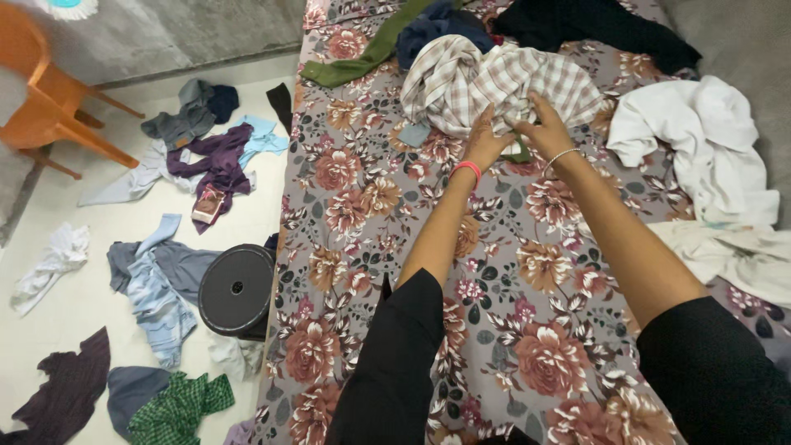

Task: The person folds several pieces of clothing including a floral blanket, trousers, and shirts, and places them onto a bed.

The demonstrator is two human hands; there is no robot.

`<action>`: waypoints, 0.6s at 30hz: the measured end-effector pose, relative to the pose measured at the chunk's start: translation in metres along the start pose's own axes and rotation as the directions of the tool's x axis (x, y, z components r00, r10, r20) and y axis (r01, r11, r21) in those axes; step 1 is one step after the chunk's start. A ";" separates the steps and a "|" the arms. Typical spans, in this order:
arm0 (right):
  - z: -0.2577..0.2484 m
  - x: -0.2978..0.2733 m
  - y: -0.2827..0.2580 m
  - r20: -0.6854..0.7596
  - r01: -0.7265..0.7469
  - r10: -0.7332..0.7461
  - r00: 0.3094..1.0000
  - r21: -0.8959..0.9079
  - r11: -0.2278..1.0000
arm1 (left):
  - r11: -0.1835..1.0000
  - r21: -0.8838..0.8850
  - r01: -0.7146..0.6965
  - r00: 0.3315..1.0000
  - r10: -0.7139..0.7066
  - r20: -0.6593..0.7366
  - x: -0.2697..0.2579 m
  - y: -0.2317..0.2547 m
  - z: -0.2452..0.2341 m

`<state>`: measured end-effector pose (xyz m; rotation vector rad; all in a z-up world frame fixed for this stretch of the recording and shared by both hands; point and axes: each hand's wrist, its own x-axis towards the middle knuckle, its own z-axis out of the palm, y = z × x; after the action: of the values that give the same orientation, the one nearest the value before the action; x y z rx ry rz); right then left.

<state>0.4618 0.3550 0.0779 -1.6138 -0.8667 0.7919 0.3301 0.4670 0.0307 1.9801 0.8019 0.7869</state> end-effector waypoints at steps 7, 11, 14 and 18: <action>-0.055 -0.063 0.012 -0.020 0.276 -0.292 0.956 -0.271 0.922 | 0.997 -0.072 0.006 0.997 0.000 0.083 -0.049 0.066 0.049; -0.085 -0.111 0.008 -0.095 0.219 -0.262 0.960 -0.329 0.919 | 0.961 0.045 -0.274 0.961 0.271 0.059 -0.072 0.089 0.082; -0.114 -0.149 0.015 -0.152 0.022 -0.044 0.987 -0.142 0.990 | 0.995 -0.014 -0.103 0.980 0.104 0.167 -0.093 0.097 0.113; -0.155 -0.190 0.025 -0.123 0.380 -0.524 0.843 -0.553 0.741 | 0.978 -0.146 -0.147 0.960 0.176 0.217 -0.115 0.115 0.163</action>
<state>0.5000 0.1121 0.0942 -1.7932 -1.2767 -0.0345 0.4140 0.2526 0.0300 1.9931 0.4473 0.6696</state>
